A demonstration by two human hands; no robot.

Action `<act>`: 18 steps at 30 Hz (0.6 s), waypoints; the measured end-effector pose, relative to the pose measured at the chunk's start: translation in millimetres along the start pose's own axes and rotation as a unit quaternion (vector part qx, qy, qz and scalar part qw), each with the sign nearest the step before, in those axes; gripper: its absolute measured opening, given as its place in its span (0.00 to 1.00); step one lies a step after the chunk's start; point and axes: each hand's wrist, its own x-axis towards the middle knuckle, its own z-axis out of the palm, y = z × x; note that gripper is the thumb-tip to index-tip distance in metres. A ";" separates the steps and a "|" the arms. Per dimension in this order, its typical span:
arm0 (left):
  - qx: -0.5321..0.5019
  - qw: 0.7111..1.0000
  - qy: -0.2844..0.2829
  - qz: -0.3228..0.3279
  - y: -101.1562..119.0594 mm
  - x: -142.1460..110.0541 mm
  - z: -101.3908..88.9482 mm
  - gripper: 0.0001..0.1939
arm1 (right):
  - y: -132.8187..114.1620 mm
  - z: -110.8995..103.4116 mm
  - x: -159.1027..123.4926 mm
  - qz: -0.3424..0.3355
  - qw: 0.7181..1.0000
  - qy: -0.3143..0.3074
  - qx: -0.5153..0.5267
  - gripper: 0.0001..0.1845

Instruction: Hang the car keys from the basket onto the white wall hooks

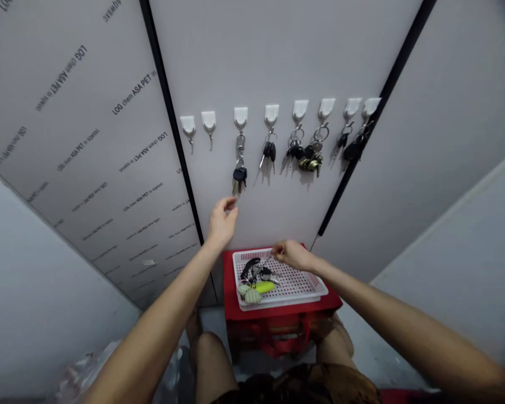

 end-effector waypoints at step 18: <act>0.174 0.961 -0.187 -0.112 -58.6 -116.9 40.9 0.10 | 9.8 66.7 4.5 -0.002 0.999 -0.020 -0.040 0.11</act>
